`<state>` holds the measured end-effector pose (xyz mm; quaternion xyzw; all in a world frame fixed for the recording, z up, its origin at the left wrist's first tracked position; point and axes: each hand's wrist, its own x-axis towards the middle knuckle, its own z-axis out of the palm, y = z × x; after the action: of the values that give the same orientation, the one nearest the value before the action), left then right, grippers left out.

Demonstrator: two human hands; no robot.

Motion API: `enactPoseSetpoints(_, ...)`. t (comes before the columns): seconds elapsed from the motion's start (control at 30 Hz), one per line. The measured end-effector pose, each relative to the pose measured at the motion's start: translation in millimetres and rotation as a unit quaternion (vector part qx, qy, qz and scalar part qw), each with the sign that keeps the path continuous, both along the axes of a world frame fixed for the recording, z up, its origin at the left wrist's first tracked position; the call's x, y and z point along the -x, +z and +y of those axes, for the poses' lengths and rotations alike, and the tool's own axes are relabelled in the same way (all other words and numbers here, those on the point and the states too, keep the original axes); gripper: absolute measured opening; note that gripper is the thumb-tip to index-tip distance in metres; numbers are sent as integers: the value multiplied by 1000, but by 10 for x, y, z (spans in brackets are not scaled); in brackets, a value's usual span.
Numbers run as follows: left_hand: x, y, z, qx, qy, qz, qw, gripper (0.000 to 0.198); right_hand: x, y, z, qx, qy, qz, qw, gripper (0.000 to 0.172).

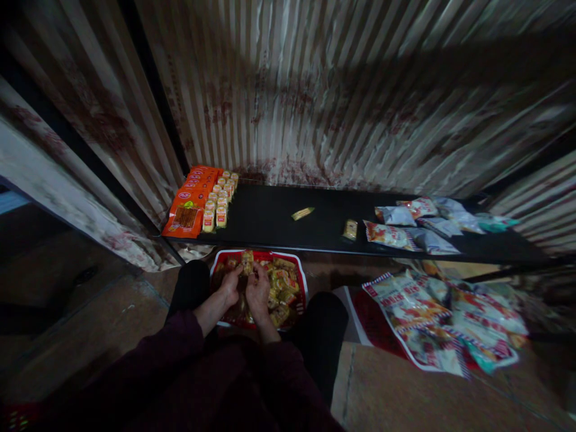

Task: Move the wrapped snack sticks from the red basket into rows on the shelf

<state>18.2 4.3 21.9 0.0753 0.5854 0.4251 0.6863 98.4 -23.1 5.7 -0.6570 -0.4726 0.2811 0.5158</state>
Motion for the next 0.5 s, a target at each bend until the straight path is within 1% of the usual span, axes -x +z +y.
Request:
enactPoseSetpoints(0.1,-2,-38,13,1,-5,-17,1000,25,6,16,-5,-2,5,-2,1000,33)
enactPoseSetpoints(0.23,-12,-69,42,16,11,-24,1000,20,5,49,-7,-21,9,-6,1000,28)
enactPoseSetpoints(0.37,-25,-55,61,17,17,-40,999,19,-5,64,-9,-38,14,-6,999,21)
enactPoseSetpoints(0.5,-30,-23,56,7,9,-59,998,20,-10,63,-12,-37,13,-6,999,19)
